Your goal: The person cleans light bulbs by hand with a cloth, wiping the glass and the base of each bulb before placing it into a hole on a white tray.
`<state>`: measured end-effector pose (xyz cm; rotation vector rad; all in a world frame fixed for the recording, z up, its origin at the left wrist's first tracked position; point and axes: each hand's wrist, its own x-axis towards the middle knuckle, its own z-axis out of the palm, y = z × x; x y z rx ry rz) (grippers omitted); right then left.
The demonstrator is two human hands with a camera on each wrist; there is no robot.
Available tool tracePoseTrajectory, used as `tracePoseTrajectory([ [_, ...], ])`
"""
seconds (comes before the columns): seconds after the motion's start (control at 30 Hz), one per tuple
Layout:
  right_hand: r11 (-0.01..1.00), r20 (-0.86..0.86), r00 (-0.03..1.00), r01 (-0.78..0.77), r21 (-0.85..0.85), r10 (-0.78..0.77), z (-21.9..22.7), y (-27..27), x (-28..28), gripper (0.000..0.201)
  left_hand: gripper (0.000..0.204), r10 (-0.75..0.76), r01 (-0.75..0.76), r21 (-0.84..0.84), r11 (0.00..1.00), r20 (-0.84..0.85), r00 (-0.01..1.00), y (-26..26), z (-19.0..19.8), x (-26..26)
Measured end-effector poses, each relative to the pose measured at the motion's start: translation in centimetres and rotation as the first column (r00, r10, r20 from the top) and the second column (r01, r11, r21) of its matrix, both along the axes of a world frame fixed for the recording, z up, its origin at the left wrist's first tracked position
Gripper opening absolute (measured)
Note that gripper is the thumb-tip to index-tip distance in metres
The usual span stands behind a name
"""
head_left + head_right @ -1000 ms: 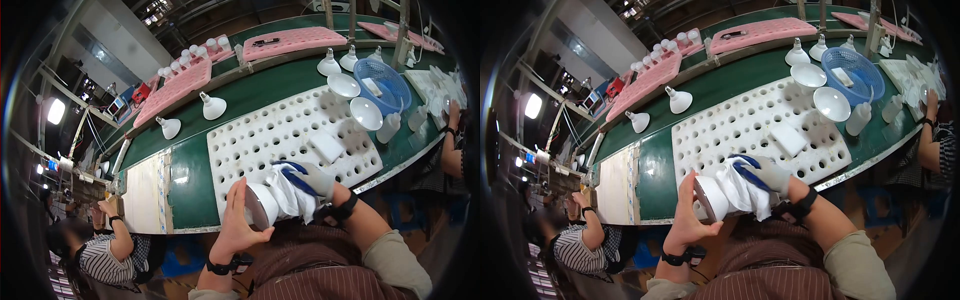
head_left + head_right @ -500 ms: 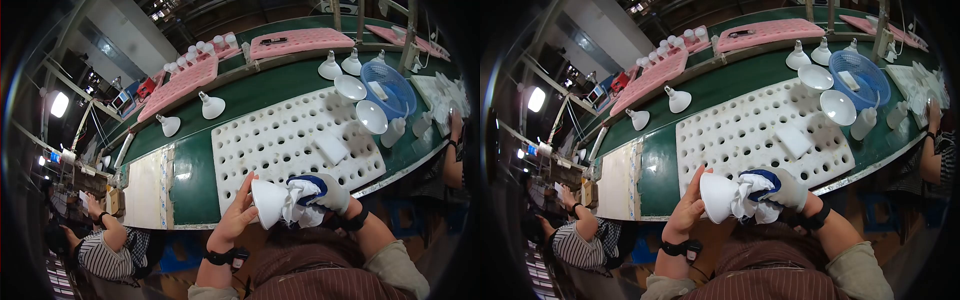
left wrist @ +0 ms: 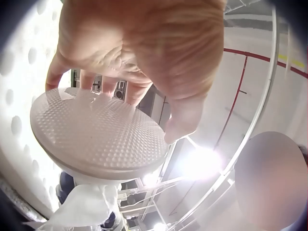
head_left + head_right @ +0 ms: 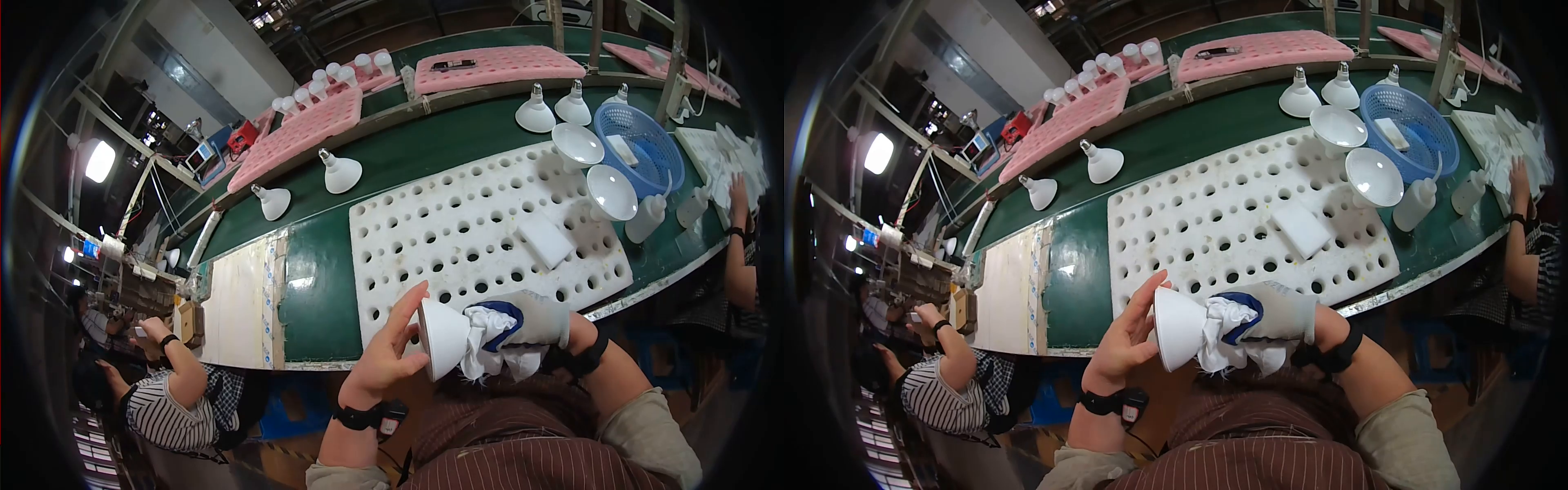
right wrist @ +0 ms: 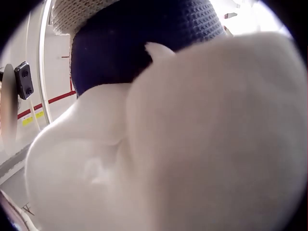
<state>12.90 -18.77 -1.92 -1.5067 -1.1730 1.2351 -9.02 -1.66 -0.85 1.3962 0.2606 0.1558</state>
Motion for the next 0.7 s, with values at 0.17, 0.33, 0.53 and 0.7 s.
tracePoseTrajectory([
  [0.17, 0.997, -0.064, 0.996, -0.067, 0.025, 0.068, -0.9, 0.5, -0.4, 0.052, 0.094, 0.029, -0.026, 0.159, 0.987, -0.016, 0.999, -0.4, 0.6, 0.1],
  [0.33, 0.970, 0.298, 0.952, 0.000, 0.244, -0.075, -1.4, 0.0, -1.1, 0.054, 0.090, 0.083, -0.085, 0.084, 0.993, 0.022, 0.996, -0.6, 1.0, 0.3],
  [0.53, 0.920, 0.514, 0.840, -0.049, 0.389, -0.173, -1.3, -0.1, -2.1, 0.055, 0.104, 0.196, -0.224, -0.301, 0.927, -0.119, 0.973, -0.8, 1.0, 1.2],
  [0.7, 0.915, 0.527, 0.809, 0.032, 0.401, -0.260, -0.9, 0.0, -3.1, 0.046, 0.083, 0.241, -0.259, -0.273, 0.926, -0.100, 0.965, -0.9, 1.1, 1.2],
])
